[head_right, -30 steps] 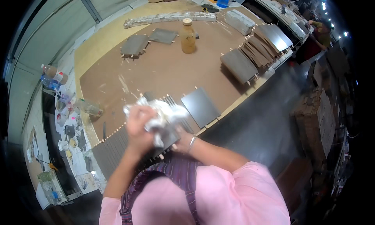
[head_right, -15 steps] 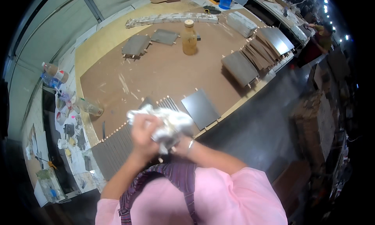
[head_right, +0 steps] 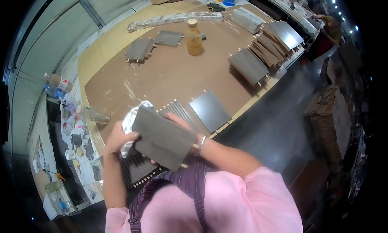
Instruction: The person inserts wooden dowels into the holes of wooden slats, rubs a small grey block along the edges of the slats, and wipes the surfaces with a white cloth.
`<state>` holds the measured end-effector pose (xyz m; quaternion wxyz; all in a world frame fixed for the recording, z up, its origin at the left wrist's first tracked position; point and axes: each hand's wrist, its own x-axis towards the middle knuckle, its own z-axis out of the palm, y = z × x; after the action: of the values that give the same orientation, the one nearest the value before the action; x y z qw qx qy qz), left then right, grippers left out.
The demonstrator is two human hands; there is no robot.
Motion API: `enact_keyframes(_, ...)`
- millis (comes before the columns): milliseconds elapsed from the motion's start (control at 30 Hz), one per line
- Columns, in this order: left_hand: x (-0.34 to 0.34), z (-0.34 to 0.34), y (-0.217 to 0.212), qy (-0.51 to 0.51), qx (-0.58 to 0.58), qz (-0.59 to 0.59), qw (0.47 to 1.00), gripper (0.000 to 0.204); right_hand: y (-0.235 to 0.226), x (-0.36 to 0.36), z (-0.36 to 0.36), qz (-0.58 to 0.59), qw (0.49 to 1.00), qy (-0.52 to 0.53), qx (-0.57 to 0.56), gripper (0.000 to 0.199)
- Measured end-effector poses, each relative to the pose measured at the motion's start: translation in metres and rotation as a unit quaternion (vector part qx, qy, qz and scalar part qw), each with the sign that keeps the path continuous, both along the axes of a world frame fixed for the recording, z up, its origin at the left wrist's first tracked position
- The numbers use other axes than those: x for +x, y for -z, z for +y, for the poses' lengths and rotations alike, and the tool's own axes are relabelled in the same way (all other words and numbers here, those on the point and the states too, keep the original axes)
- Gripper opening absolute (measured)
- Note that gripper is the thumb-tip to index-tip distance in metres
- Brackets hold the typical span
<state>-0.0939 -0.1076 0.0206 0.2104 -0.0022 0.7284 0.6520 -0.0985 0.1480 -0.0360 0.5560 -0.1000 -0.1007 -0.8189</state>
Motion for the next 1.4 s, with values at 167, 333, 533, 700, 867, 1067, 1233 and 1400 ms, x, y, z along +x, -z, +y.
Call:
enact_keyframes(167,0.019,0.021,0.011,-0.156,0.179,0.021,0.971,0.043,0.012,-0.01,0.013,-0.095,0.993,0.027,0.062,0.07)
enact_keyframes(333,0.035,0.007,0.017,-0.265,0.209,-0.004,0.941,0.046,-0.013,-0.022,0.03,0.008,0.798,0.321,0.51,0.046)
enact_keyframes(533,0.038,-0.002,0.034,-0.29,0.229,0.013,0.929,0.042,-0.036,-0.008,0.047,0.299,0.516,0.519,0.612,0.03)
enact_keyframes(700,0.039,0.007,0.031,-0.292,0.202,0.011,0.935,0.04,-0.073,0.011,0.03,0.612,0.222,0.477,0.59,0.081)
enact_keyframes(867,0.039,0.022,0.022,-0.278,0.208,0.003,0.938,0.039,-0.07,0.02,0.01,0.695,0.164,0.386,0.584,0.112)
enact_keyframes(1067,0.046,0.033,0.02,-0.227,0.171,0.007,0.959,0.034,-0.066,0.024,-0.001,0.746,0.142,0.356,0.545,0.108)
enact_keyframes(1233,0.034,0.025,0.033,-0.314,0.236,0.021,0.919,0.042,-0.051,0.017,0.014,0.667,0.289,0.391,0.564,0.094)
enact_keyframes(1400,0.034,0.007,0.018,-0.308,0.167,0.081,0.933,0.035,-0.032,-0.006,0.034,0.001,0.952,0.226,0.207,0.082)
